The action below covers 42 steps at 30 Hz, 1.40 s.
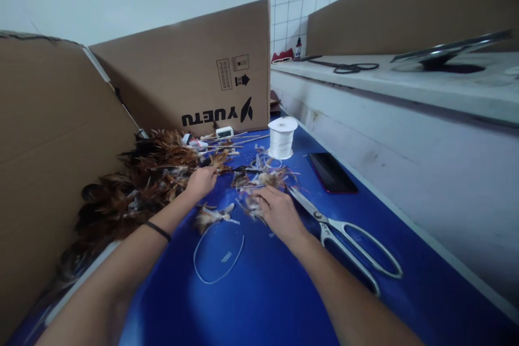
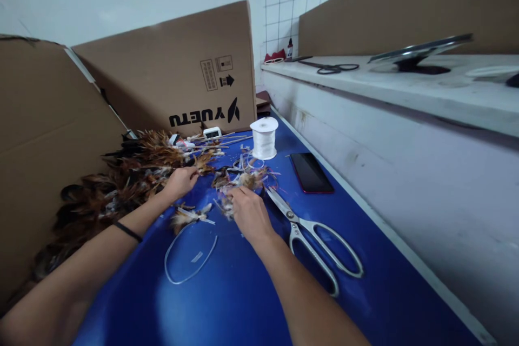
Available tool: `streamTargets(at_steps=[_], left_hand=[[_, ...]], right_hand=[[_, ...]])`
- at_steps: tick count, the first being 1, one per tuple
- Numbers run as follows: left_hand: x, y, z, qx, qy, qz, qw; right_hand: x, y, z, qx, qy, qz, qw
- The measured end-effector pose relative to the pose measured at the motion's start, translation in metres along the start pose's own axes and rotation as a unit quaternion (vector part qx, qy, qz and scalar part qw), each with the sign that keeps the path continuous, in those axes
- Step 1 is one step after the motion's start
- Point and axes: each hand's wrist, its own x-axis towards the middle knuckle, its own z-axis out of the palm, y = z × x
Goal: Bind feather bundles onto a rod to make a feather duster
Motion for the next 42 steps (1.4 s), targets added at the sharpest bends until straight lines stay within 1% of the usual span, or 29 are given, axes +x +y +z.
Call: streamTargets(at_steps=[1, 3, 4, 5, 6, 8, 10, 13, 16, 19, 22, 25, 27, 29, 30, 32, 33, 35, 37, 39, 40, 42], left_hand=[[-0.002, 0.006, -0.002, -0.019, 0.013, 0.015, 1.0], [-0.008, 0.02, -0.008, -0.115, 0.077, 0.057, 0.989], [-0.012, 0.027, -0.011, -0.154, 0.094, 0.073, 0.981], [-0.016, 0.034, -0.015, -0.184, 0.103, 0.076, 0.975], [-0.021, 0.039, -0.02, -0.205, 0.099, 0.073, 0.971], [-0.033, 0.046, -0.028, -0.231, 0.066, 0.07, 0.968], [-0.045, 0.048, -0.032, -0.235, 0.039, 0.092, 0.967], [-0.061, 0.04, -0.032, -0.213, -0.021, 0.137, 0.967], [-0.072, 0.027, -0.027, -0.198, -0.068, 0.144, 0.967], [-0.078, 0.016, -0.024, -0.202, -0.092, 0.151, 0.963], [-0.082, 0.009, -0.024, -0.195, -0.094, 0.164, 0.962], [-0.083, -0.002, -0.026, -0.162, -0.076, 0.134, 0.975], [-0.084, -0.013, -0.027, -0.115, -0.066, 0.083, 0.988], [-0.085, -0.027, -0.029, -0.048, -0.064, 0.01, 0.997], [-0.086, -0.034, -0.03, -0.012, -0.061, -0.035, 0.997], [-0.088, -0.045, -0.031, 0.02, -0.044, -0.088, 0.995], [-0.089, -0.049, -0.032, 0.033, -0.03, -0.109, 0.993], [-0.092, -0.05, -0.033, 0.06, 0.014, -0.126, 0.99], [-0.095, -0.044, -0.033, 0.075, 0.065, -0.106, 0.989], [-0.098, -0.03, -0.03, 0.043, 0.092, -0.047, 0.994], [-0.099, -0.022, -0.029, 0.013, 0.091, -0.014, 0.996], [-0.1, -0.004, -0.024, -0.049, 0.061, 0.057, 0.995]], right_hand=[[0.0, -0.001, 0.0, 0.031, 0.002, -0.004, 1.0], [0.001, 0.0, 0.0, 0.063, 0.002, 0.0, 0.998], [0.002, 0.0, 0.0, 0.066, 0.007, 0.006, 0.998], [0.003, 0.001, -0.001, 0.064, 0.02, 0.012, 0.998], [0.004, 0.003, -0.003, 0.059, 0.037, 0.02, 0.997], [0.005, 0.005, -0.007, 0.043, 0.073, 0.043, 0.995], [0.006, 0.007, -0.011, 0.018, 0.099, 0.066, 0.993], [0.007, 0.008, -0.015, -0.016, 0.12, 0.062, 0.991], [0.006, 0.006, -0.014, -0.021, 0.117, 0.039, 0.992], [0.005, 0.004, -0.012, -0.021, 0.112, 0.023, 0.993], [0.005, 0.003, -0.01, -0.023, 0.114, 0.017, 0.993], [0.005, 0.005, -0.01, -0.033, 0.113, 0.019, 0.993], [0.005, 0.005, -0.01, -0.047, 0.11, 0.022, 0.993], [0.005, 0.006, -0.011, -0.066, 0.105, 0.025, 0.992], [0.005, 0.006, -0.011, -0.076, 0.102, 0.025, 0.991], [0.005, 0.006, -0.012, -0.097, 0.095, 0.026, 0.99], [0.004, 0.006, -0.012, -0.109, 0.089, 0.028, 0.99], [0.004, 0.006, -0.013, -0.137, 0.073, 0.037, 0.987], [0.004, 0.006, -0.013, -0.166, 0.055, 0.049, 0.983], [0.003, 0.006, -0.013, -0.19, 0.041, 0.055, 0.979], [0.003, 0.006, -0.013, -0.197, 0.035, 0.056, 0.978], [0.003, 0.007, -0.013, -0.208, 0.025, 0.057, 0.976]])
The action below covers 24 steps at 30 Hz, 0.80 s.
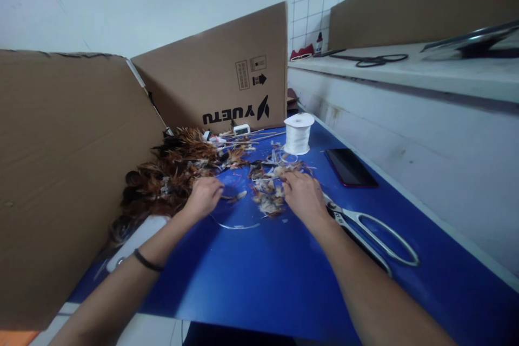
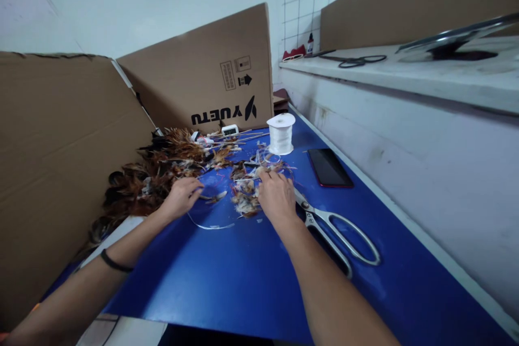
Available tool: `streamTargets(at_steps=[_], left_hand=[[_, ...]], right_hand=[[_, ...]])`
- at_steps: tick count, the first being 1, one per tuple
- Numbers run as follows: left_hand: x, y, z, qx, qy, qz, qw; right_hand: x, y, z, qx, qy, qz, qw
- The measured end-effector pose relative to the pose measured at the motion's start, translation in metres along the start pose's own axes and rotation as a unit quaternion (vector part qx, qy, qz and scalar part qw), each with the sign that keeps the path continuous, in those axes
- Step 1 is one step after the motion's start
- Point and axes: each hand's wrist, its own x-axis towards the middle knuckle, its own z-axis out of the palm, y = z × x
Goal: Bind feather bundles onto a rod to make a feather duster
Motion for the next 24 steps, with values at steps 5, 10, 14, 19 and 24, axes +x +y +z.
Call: streamTargets(at_steps=[5, 10, 14, 19, 24], left_hand=[[0.0, 0.03, 0.017, -0.073, -0.022, 0.027, 0.997], [-0.001, 0.033, 0.031, -0.059, 0.003, -0.022, 0.998], [-0.003, 0.031, 0.038, -0.041, 0.004, -0.027, 0.999], [-0.008, 0.03, 0.036, -0.034, 0.034, -0.007, 0.999], [-0.012, 0.031, 0.028, -0.027, 0.093, 0.068, 0.993]], right_hand=[[-0.001, 0.0, -0.002, -0.032, -0.023, 0.009, 0.999], [-0.003, -0.002, -0.004, -0.06, -0.028, 0.0, 0.998], [-0.008, -0.01, 0.001, -0.06, -0.014, -0.027, 0.998], [-0.019, -0.037, 0.01, 0.011, 0.025, -0.136, 0.99], [-0.028, -0.067, 0.023, 0.019, 0.022, -0.201, 0.979]])
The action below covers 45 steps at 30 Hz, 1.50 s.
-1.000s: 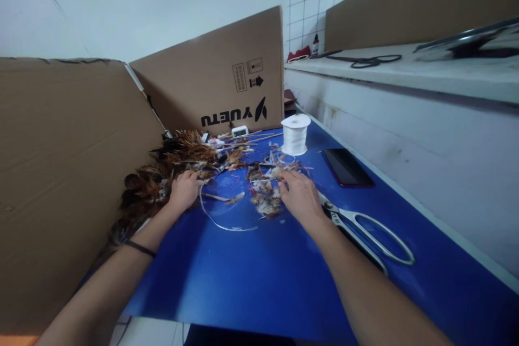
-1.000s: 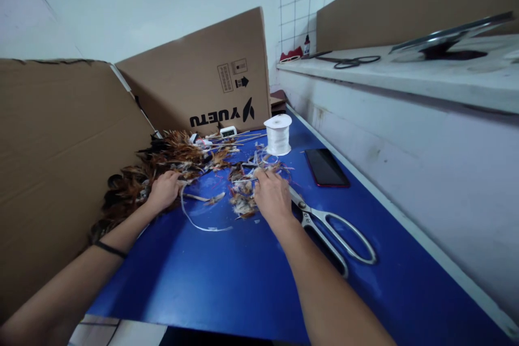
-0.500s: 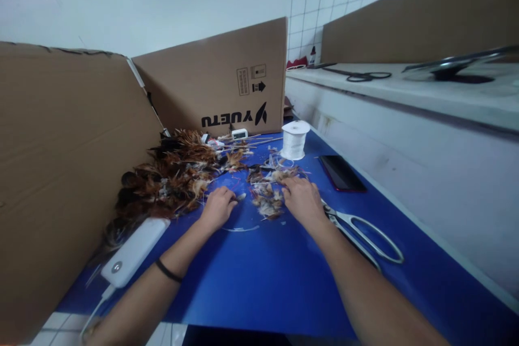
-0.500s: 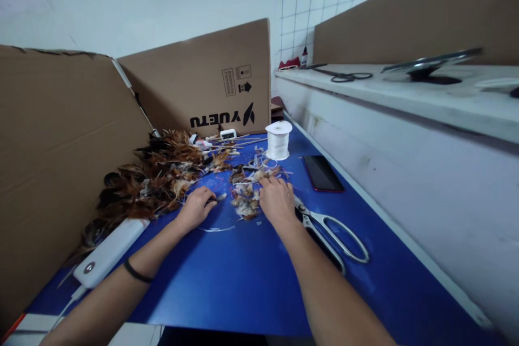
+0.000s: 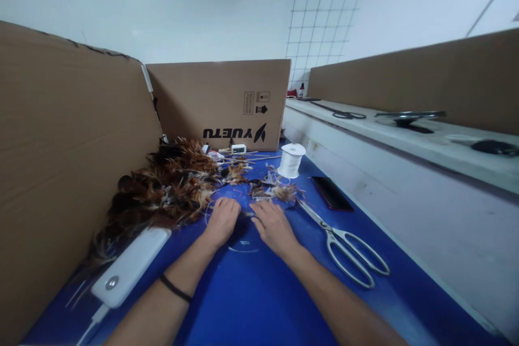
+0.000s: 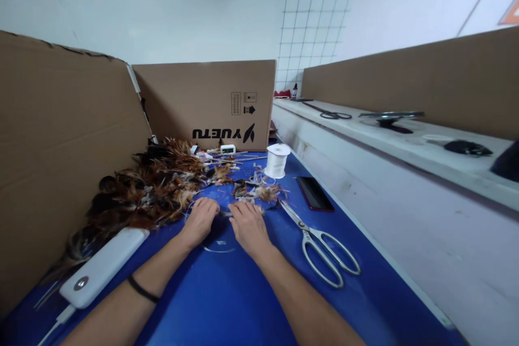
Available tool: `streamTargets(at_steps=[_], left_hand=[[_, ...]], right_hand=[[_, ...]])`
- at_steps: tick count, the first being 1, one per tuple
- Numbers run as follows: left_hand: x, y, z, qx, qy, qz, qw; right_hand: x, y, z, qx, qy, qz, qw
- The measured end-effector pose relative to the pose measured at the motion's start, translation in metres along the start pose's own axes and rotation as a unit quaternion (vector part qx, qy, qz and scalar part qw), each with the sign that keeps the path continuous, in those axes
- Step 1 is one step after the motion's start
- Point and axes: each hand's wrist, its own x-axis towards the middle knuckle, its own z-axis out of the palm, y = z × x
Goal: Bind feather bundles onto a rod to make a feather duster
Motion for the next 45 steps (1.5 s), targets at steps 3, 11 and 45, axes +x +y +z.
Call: streamTargets(at_steps=[3, 11, 45], left_hand=[[0.0, 0.002, -0.004, 0.01, 0.024, 0.031, 0.999], [0.001, 0.012, -0.013, 0.005, 0.045, 0.082, 0.996], [0.002, 0.045, -0.012, -0.606, -0.048, -0.279, 0.744]], right_hand=[[-0.001, -0.006, 0.007, -0.022, 0.001, -0.016, 1.0], [-0.005, -0.002, 0.005, -0.025, 0.015, -0.043, 0.999], [0.003, 0.003, -0.018, 0.583, -0.02, 0.313, 0.75]])
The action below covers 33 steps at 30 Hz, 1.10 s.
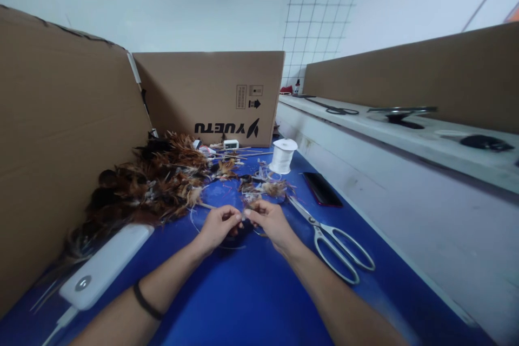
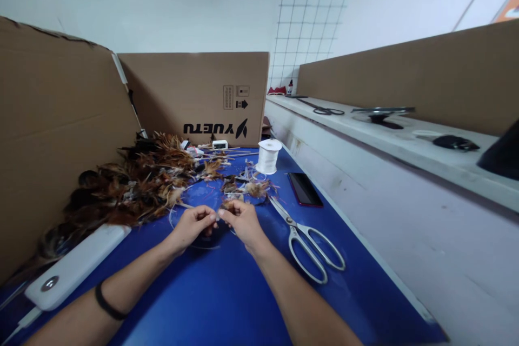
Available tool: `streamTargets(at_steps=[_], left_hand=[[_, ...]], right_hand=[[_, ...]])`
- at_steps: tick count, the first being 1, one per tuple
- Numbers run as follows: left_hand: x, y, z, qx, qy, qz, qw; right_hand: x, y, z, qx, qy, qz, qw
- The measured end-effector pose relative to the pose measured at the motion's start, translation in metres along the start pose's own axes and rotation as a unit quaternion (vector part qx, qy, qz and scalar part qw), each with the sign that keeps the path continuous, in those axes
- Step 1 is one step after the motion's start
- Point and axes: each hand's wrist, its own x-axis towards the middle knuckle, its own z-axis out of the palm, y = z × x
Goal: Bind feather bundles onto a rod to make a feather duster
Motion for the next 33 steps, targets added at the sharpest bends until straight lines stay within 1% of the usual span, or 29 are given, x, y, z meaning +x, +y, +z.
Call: streamTargets(at_steps=[5, 11, 14, 23, 27, 30, 33], left_hand=[[0.002, -0.002, 0.0, 0.02, 0.012, 0.007, 1.0], [0.002, -0.002, 0.0, 0.007, -0.025, -0.004, 1.0], [0.002, -0.002, 0.0, -0.005, -0.034, -0.007, 0.999], [0.002, -0.002, 0.001, 0.005, -0.019, -0.022, 1.0], [0.002, 0.0, 0.002, 0.007, -0.02, -0.024, 0.999], [0.001, 0.003, 0.001, -0.013, -0.002, -0.031, 0.999], [0.001, 0.005, -0.002, -0.045, 0.03, -0.031, 0.998]], right_hand=[[-0.001, -0.002, 0.003, 0.002, -0.011, 0.013, 1.0], [0.0, -0.001, 0.003, -0.002, 0.003, 0.001, 1.0], [0.001, 0.003, 0.003, 0.004, 0.005, 0.009, 1.0], [0.002, 0.004, 0.004, 0.047, 0.02, 0.027, 0.998], [0.001, 0.002, 0.005, 0.039, 0.02, 0.03, 0.999], [0.004, -0.002, -0.003, 0.018, 0.035, 0.008, 0.999], [0.011, -0.006, -0.021, -0.023, 0.091, -0.044, 0.995]])
